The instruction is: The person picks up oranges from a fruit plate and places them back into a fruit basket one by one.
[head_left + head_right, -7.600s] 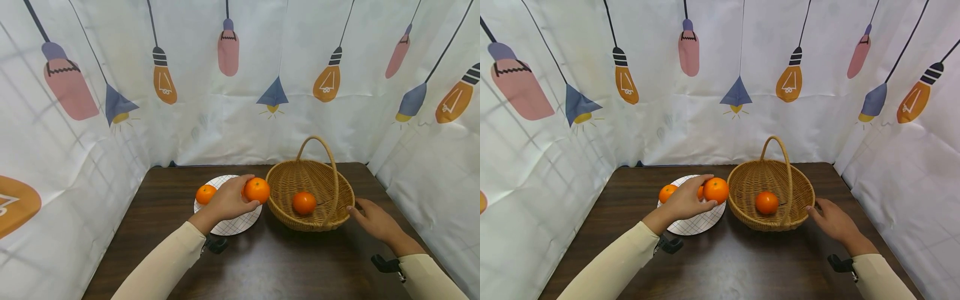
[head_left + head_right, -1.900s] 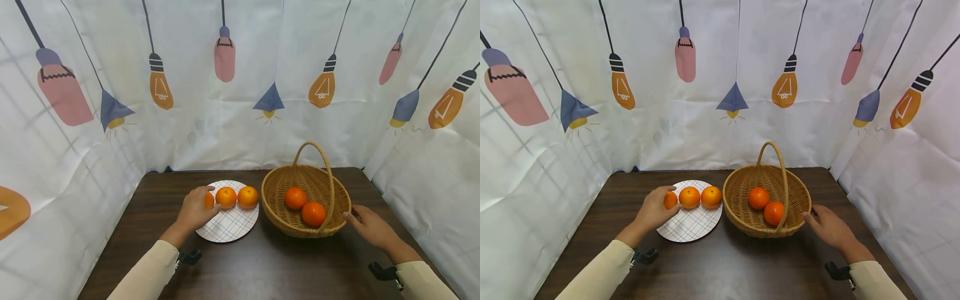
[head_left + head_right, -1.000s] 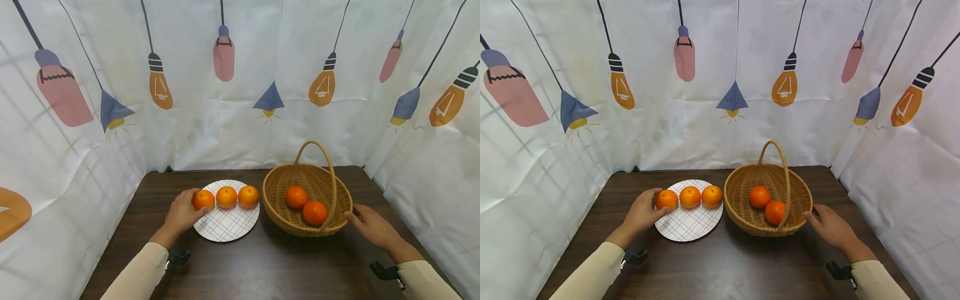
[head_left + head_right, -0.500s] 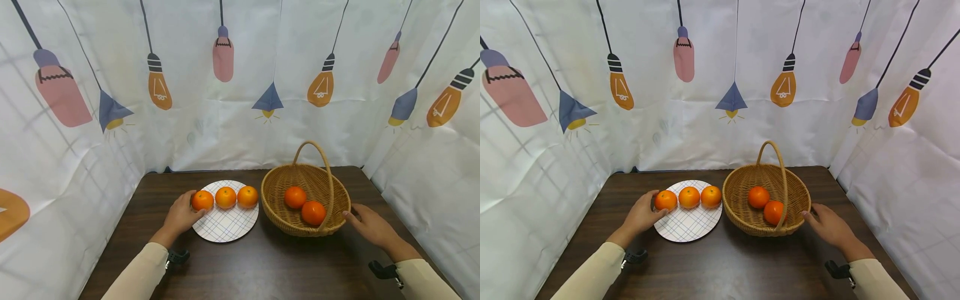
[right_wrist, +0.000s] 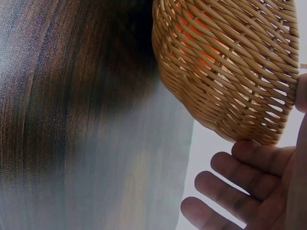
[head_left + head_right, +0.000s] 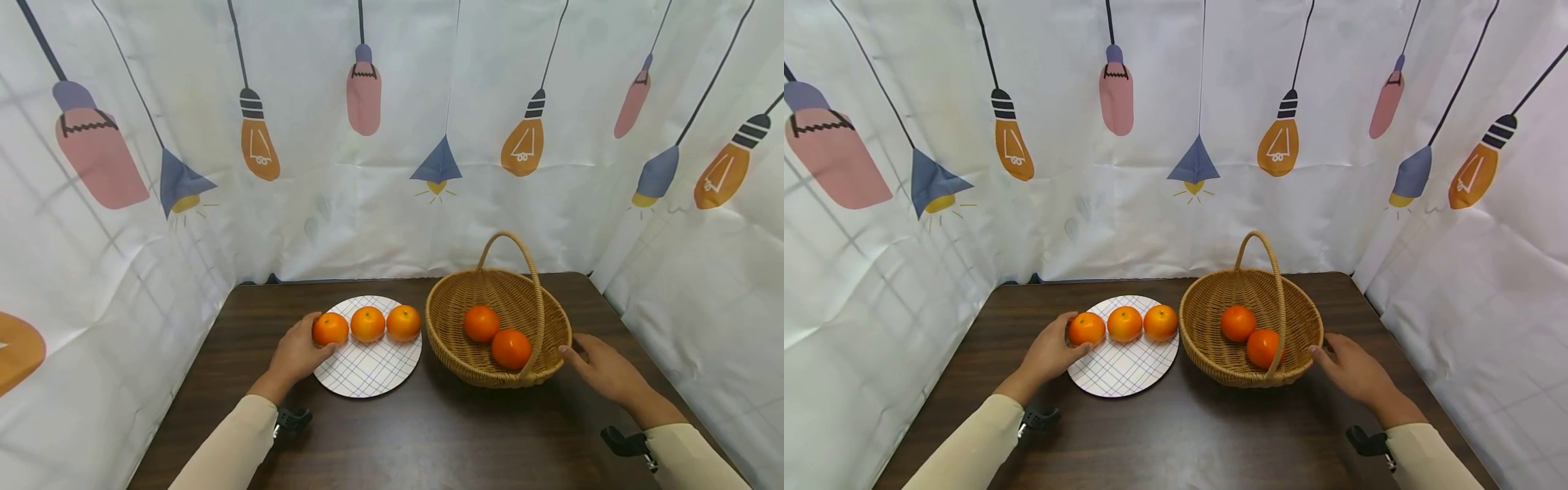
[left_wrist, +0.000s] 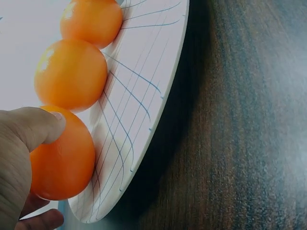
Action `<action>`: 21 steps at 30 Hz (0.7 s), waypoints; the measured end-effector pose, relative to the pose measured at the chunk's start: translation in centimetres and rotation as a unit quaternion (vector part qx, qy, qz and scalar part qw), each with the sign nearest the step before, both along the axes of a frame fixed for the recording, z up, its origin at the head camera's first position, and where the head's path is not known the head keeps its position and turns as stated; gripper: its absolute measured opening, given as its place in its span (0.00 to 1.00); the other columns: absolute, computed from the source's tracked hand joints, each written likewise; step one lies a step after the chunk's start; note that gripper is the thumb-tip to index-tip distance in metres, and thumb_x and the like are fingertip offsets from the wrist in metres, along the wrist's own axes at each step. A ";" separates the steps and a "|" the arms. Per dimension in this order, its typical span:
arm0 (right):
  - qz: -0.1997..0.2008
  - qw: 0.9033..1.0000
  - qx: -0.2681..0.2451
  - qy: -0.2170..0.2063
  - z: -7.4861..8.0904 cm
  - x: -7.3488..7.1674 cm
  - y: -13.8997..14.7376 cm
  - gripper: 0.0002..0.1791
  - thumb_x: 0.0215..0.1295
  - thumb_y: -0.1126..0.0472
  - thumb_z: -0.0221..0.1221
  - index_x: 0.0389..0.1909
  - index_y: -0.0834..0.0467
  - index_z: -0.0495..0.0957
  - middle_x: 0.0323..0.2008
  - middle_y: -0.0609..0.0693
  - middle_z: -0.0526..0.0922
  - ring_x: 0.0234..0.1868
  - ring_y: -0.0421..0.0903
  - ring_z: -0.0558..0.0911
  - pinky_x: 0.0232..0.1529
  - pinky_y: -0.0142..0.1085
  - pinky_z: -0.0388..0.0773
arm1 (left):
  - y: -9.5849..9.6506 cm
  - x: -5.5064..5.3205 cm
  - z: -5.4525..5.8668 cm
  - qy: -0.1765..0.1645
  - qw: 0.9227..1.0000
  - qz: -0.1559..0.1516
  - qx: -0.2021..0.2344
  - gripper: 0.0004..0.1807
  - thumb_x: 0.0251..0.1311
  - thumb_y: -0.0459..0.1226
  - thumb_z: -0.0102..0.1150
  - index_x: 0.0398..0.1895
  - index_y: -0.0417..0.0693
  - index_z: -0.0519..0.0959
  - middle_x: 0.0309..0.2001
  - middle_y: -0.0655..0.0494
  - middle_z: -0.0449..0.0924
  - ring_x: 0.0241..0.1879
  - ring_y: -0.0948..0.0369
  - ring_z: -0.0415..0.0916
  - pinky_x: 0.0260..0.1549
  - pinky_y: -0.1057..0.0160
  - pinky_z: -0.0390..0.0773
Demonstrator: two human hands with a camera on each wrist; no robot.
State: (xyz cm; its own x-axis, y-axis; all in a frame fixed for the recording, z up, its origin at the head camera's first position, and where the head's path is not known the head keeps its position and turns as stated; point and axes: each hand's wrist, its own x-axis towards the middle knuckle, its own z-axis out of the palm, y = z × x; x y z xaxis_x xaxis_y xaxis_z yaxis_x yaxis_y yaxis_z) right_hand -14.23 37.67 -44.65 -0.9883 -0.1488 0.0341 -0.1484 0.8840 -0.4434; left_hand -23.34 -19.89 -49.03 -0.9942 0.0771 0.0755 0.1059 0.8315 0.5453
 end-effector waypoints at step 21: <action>0.000 1.000 -0.001 -0.005 0.0 0.0 0.0 0.35 0.80 0.42 0.46 0.69 0.70 0.68 0.63 0.73 0.73 0.59 0.71 0.76 0.52 0.67 0.73 | 0.0 0.6 0.6 0.000 1.000 -0.001 0.005 0.46 0.52 0.50 0.76 0.70 0.40 0.67 0.60 0.40 0.77 0.54 0.43 0.76 0.54 0.37 0.75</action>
